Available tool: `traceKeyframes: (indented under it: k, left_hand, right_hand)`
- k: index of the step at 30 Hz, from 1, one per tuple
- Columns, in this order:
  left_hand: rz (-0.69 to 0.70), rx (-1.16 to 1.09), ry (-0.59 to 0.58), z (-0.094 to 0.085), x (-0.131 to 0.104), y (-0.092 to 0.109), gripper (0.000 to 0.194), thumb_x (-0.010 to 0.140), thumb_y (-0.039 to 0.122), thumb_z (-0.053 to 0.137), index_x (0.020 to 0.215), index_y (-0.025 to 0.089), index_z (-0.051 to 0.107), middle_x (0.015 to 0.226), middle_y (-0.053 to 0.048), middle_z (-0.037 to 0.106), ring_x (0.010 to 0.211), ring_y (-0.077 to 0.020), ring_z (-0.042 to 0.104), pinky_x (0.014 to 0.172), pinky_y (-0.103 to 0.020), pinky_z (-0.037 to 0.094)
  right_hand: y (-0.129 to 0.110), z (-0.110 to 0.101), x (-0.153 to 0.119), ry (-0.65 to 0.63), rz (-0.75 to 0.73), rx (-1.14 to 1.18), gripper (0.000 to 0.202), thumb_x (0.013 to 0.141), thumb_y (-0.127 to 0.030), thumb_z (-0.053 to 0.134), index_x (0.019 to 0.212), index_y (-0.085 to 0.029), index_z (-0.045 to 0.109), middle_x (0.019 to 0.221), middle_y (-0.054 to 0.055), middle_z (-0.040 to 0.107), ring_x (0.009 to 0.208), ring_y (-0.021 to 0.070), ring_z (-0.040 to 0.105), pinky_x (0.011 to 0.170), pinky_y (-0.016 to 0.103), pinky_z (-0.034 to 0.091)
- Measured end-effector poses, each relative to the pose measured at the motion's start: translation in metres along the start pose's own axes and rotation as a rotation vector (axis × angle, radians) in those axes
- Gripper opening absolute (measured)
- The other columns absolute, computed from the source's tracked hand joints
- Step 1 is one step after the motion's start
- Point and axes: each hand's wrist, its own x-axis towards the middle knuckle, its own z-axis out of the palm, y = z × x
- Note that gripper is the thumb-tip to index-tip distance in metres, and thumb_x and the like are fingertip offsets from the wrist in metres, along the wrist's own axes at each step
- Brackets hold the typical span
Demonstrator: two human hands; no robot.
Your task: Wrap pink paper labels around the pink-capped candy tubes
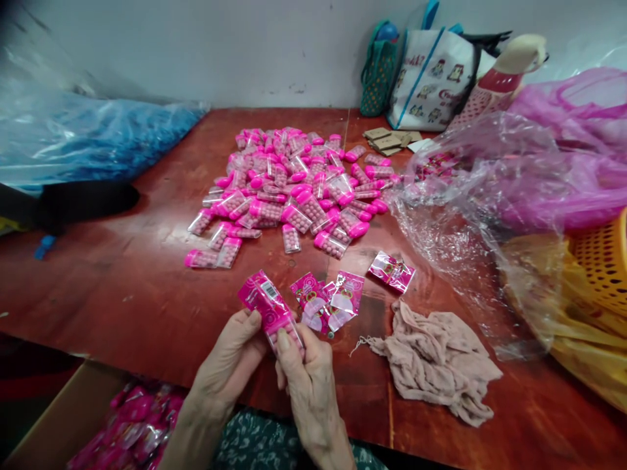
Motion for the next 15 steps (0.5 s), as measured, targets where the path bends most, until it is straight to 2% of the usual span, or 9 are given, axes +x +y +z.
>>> traceKeyframes:
  k: [5,10,15]
  left_hand:
    - [0.026,-0.016,-0.006,0.007,-0.004,-0.006,0.026,0.061,0.036,0.076,0.070,0.013,0.070,0.067,-0.005,0.069,0.065,-0.0189,0.063,0.065,-0.030,0.051]
    - [0.095,0.064,0.005,0.012,-0.005,-0.007,0.024,0.061,0.031,0.078,0.076,0.013,0.071,0.067,-0.005,0.069,0.060,-0.0168,0.063,0.058,-0.026,0.050]
    - [-0.032,0.071,-0.047,0.015,-0.008,-0.011,0.017,0.074,0.027,0.067,0.082,0.013,0.071,0.066,-0.006,0.068,0.046,-0.0104,0.057,0.044,-0.020,0.046]
  right_hand:
    - [-0.005,0.008,-0.005,0.046,0.004,0.028,0.032,0.089,-0.043,0.044,0.070,-0.017,0.048,0.051,-0.007,0.037,0.041,0.0051,0.030,0.037,0.017,0.024]
    - [-0.003,0.014,-0.006,0.094,0.016,0.016,0.032,0.088,-0.044,0.044,0.070,-0.018,0.045,0.051,-0.007,0.035,0.040,0.0049,0.030,0.036,0.017,0.023]
    - [0.004,0.014,-0.006,0.145,-0.043,-0.112,0.028,0.089,-0.040,0.043,0.078,-0.016,0.052,0.052,-0.006,0.040,0.042,0.0059,0.035,0.038,0.018,0.026]
